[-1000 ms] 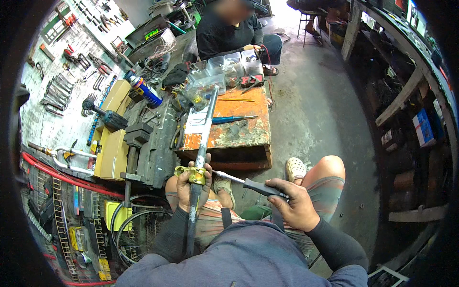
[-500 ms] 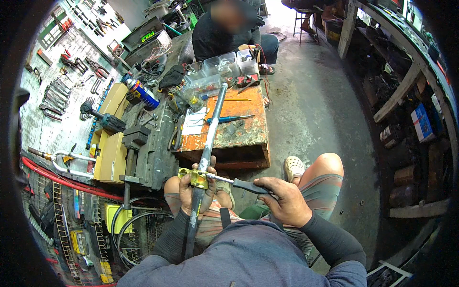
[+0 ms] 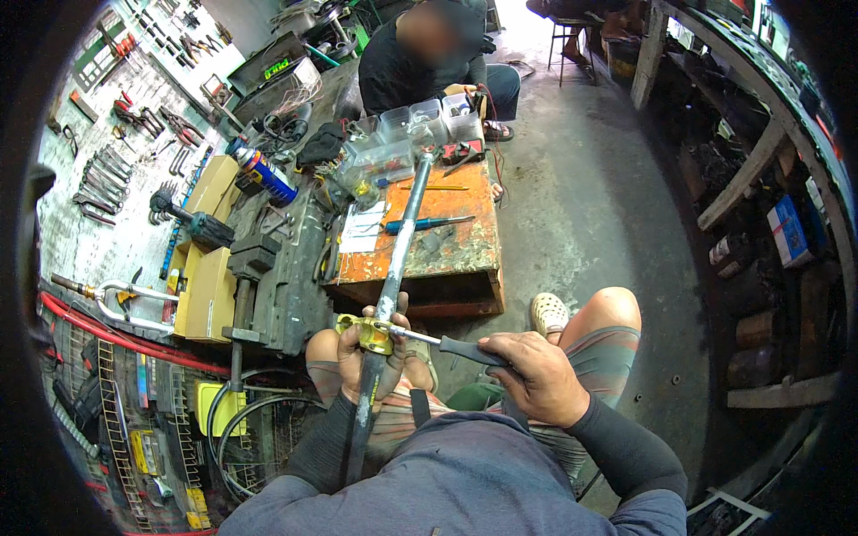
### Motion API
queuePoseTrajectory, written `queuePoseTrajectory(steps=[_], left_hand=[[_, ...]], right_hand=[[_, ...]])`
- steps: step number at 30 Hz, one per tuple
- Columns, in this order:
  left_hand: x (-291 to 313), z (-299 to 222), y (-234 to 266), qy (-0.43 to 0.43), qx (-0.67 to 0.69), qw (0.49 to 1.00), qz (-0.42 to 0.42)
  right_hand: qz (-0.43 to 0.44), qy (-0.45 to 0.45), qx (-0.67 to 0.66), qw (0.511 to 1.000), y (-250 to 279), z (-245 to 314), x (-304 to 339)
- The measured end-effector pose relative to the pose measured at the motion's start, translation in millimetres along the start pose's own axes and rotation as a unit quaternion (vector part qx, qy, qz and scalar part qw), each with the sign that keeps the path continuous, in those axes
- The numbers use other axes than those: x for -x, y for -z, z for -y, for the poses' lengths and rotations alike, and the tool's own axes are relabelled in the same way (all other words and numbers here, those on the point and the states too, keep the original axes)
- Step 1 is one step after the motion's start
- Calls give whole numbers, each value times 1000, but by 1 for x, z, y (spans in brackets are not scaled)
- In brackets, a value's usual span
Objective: The person sits on the floor in a workshop and uses a screwdriver to tighten a screw on a yellow bicycle part attached to a long metal rod. They repeatedly adjust the part and the tool while working.
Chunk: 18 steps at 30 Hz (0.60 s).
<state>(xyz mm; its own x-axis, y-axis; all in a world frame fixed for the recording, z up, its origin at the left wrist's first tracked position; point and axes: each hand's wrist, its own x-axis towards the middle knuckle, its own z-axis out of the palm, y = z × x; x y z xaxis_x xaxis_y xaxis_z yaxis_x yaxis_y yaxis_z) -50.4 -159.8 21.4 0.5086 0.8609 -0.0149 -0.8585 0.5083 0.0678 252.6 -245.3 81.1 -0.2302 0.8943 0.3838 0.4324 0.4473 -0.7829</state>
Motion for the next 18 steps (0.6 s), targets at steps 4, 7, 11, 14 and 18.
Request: queuePoseTrajectory(steps=[4,7,11,14,18], left_hand=[[0,1,-1,5,5,1000,3],[0,1,-2,9,-5,1000,1],[-1,0,-2,5,-84,996,17],[1,-1,-7,-22,-184,982,36],[2,-6,-8,-45,-253,965,58]], right_hand=[[-12,54,39,998,-3,-8,2],[-18,147,167,975,1,-12,3],[-56,214,280,934,10,-12,5],[-51,179,209,960,8,-16,7],[-3,31,21,999,-7,-17,22]])
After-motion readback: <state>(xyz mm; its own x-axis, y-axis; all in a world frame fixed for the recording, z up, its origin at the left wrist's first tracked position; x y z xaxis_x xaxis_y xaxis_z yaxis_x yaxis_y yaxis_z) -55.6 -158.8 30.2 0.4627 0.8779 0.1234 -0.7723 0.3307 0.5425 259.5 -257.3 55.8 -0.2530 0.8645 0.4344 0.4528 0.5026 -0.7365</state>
